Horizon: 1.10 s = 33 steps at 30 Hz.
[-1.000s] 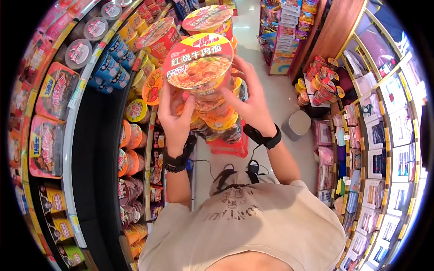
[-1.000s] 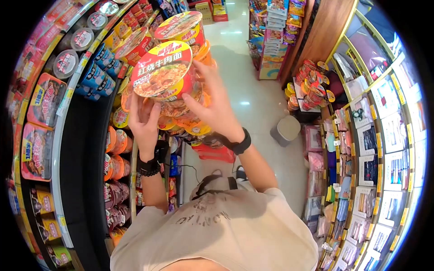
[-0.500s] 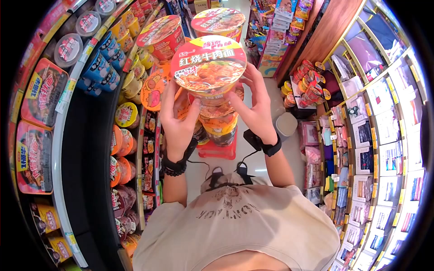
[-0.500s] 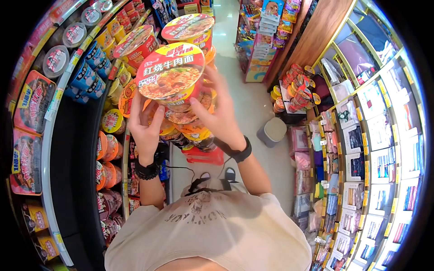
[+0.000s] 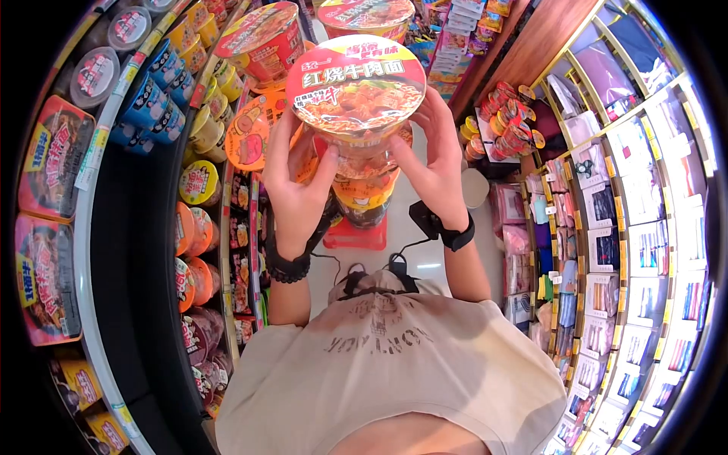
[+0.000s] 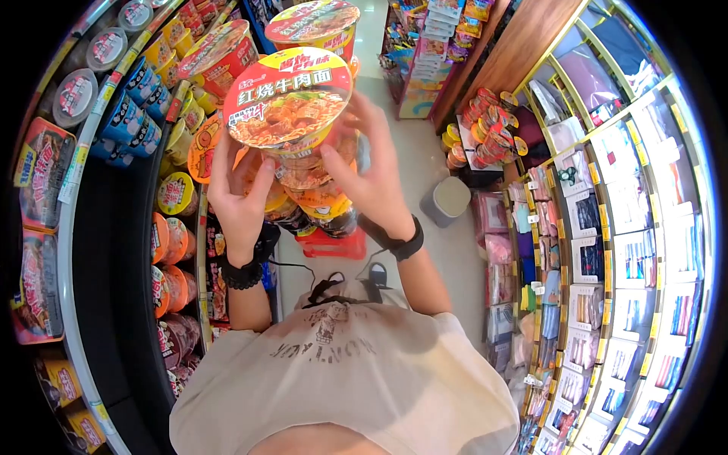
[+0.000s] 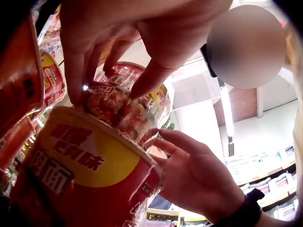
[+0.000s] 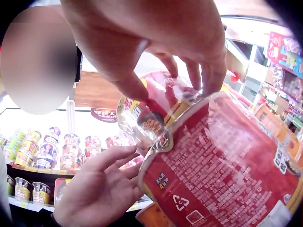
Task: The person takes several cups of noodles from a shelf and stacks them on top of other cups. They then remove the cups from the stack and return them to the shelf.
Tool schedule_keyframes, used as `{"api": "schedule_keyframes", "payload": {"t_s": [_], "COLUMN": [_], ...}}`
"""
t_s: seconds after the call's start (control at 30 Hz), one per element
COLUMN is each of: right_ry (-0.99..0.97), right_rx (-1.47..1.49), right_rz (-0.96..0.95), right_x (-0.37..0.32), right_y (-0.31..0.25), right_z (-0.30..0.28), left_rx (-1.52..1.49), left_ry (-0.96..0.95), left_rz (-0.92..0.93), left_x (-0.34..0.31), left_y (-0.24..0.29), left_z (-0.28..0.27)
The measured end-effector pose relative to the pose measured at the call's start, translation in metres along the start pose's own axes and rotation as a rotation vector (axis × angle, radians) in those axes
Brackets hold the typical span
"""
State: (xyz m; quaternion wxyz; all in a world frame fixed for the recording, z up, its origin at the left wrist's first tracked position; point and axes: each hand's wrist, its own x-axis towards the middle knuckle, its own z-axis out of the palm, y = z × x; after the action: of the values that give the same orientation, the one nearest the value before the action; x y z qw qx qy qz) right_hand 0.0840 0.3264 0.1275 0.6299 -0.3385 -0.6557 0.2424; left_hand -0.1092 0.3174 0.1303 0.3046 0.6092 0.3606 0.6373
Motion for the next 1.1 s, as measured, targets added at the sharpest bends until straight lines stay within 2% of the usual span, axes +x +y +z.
{"api": "schedule_keyframes", "payload": {"t_s": [0.13, 0.23, 0.43, 0.63, 0.73, 0.93, 1.1], "right_ry": [0.025, 0.026, 0.007, 0.036, 0.031, 0.086, 0.179], "right_rx": [0.01, 0.039, 0.005, -0.001, -0.06, -0.064, -0.021], "right_rz": [-0.011, 0.052, 0.011, 0.121, 0.071, 0.11, 0.114], "right_x": [-0.001, -0.005, -0.005, -0.017, -0.022, -0.029, -0.05], "right_y": [0.001, -0.001, -0.001, 0.007, 0.016, 0.011, 0.004], "right_z": [0.001, 0.001, -0.003, -0.004, -0.004, -0.004, -0.015], "left_rx": [-0.014, -0.003, 0.0, 0.021, 0.057, 0.135, 0.241], "left_ry": [0.015, -0.005, -0.023, -0.027, -0.02, -0.008, 0.041], "left_rz": [-0.003, 0.003, -0.056, 0.007, 0.068, 0.082, 0.21], "left_x": [-0.001, -0.002, -0.002, -0.007, -0.009, -0.015, -0.043], "left_y": [-0.004, -0.002, -0.004, 0.001, -0.002, -0.004, -0.005], "left_z": [0.001, 0.0, -0.001, -0.002, -0.005, -0.016, -0.028]}}
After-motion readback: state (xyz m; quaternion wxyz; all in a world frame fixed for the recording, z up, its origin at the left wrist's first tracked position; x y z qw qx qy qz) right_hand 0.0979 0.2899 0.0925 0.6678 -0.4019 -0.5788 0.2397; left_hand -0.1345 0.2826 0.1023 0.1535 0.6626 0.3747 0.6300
